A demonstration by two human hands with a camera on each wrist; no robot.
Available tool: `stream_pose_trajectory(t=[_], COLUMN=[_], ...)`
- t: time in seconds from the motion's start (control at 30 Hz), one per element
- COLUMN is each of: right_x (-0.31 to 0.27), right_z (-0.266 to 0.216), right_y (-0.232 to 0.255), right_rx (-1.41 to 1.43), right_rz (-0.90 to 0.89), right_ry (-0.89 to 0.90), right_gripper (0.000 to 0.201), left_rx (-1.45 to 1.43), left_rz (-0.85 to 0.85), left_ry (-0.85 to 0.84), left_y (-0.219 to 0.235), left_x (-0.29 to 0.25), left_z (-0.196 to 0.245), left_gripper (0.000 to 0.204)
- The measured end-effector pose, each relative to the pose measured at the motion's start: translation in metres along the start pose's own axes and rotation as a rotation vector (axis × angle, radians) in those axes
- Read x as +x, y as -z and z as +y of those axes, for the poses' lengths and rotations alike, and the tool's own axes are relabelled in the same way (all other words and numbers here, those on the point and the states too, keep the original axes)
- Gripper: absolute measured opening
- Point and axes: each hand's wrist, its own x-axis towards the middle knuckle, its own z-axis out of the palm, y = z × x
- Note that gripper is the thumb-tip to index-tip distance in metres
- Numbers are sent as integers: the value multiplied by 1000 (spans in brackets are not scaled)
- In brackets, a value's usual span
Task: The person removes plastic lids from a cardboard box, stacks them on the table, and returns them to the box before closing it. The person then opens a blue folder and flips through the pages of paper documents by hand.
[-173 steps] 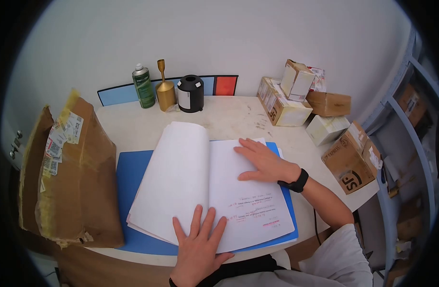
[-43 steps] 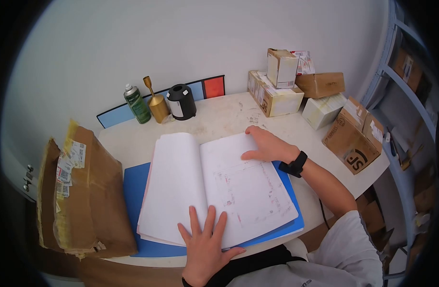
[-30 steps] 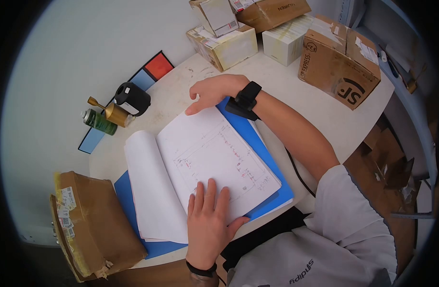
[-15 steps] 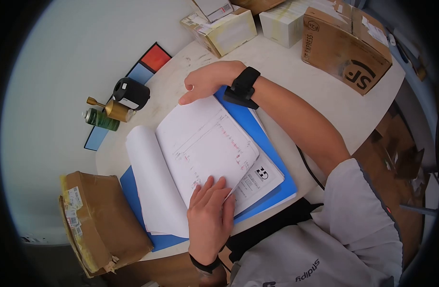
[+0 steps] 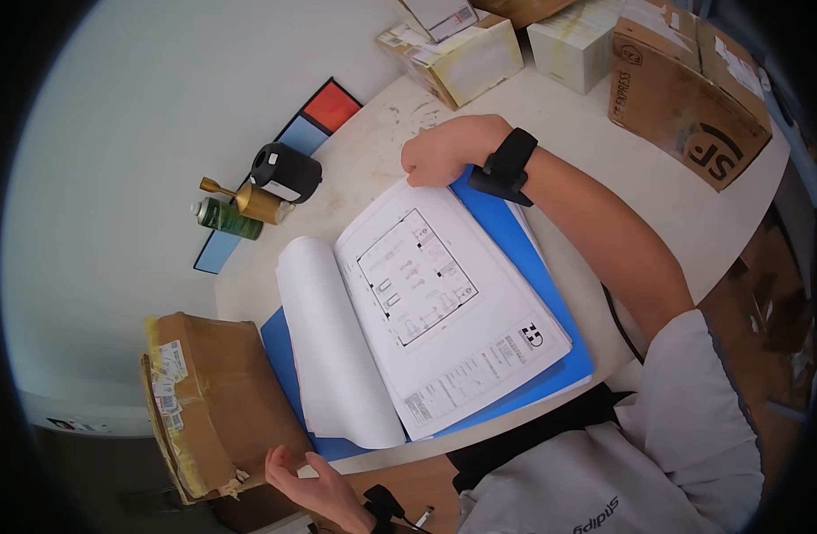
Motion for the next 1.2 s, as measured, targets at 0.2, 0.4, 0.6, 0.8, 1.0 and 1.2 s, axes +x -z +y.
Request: stream_pose_trajectory(t=[0.2, 0.4, 0.6, 0.8, 1.0, 1.2], right_x=[-12, -8, 0, -33, -21, -12], right_z=[-9, -3, -3, -26, -22, 11], right_y=[-4, -3, -3, 22, 21, 4], right_rx=[58, 67, 169, 276, 833, 1030], right_rz=[164, 177, 304, 167, -105, -217], right_ry=[-33, 19, 90, 242, 313, 137], right_gripper=[35, 29, 28, 55, 90, 98], left_rx=[-306, -116, -70, -251, -333, -517], left_rz=[-623, -891, -969, -930, -806, -256], left_ry=[-355, -679, -667, -592, -624, -15], left_y=[5, -37, -32, -37, -32, -41], left_x=[13, 6, 11, 13, 11, 5], left_z=[85, 137, 147, 130, 141, 71], left_gripper=[51, 92, 90, 66, 25, 16])
